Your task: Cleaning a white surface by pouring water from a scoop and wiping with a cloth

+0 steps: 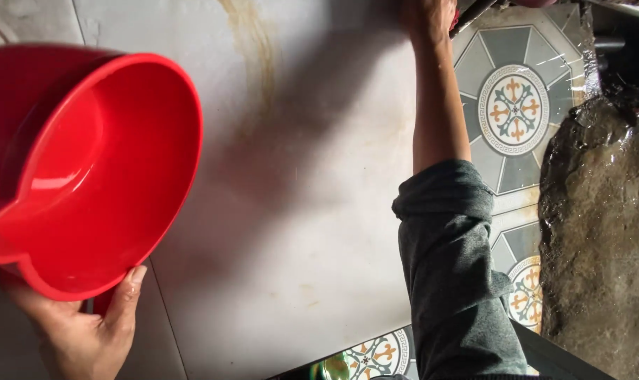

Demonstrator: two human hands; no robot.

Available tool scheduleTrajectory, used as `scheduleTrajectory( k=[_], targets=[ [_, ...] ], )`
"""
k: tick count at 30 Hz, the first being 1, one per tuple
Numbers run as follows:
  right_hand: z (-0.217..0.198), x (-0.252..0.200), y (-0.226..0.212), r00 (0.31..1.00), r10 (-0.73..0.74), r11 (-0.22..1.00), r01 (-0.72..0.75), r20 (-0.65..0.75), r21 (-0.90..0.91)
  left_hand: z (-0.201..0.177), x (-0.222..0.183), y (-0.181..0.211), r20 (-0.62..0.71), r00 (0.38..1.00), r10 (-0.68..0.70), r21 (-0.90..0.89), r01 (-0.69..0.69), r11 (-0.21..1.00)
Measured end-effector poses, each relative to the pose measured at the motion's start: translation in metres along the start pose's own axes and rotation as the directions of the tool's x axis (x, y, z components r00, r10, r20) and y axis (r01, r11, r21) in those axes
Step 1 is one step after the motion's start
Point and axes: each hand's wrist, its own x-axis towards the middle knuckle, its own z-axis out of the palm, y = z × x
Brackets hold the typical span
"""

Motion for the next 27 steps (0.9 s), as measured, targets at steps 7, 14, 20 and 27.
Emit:
scheduleTrajectory(
  k=[7, 14, 20, 27],
  targets=[
    [-0.072, -0.08, -0.009, 0.922, -0.295, 0.953, 0.302, -0.252, -0.012, -0.008, -0.005, 0.012, 0.021, 0.989, 0.144, -0.112, -0.141, 0.984],
    [-0.138, -0.185, 0.003, 0.957, -0.271, 0.963, 0.27, -0.101, -0.022, -0.032, -0.019, 0.006, 0.064, 0.914, 0.4, -0.026, -0.399, 0.917],
    [-0.162, -0.281, 0.042, 0.979, -0.188, 0.981, 0.184, -0.072, -0.06, -0.053, -0.036, 0.019, 0.079, 0.911, 0.406, -0.08, -0.4, 0.913],
    [-0.22, -0.427, 0.06, 0.987, 0.154, 0.986, -0.152, 0.033, -0.069, -0.081, -0.054, 0.015, 0.136, 0.917, 0.374, -0.196, -0.345, 0.918]
  ],
)
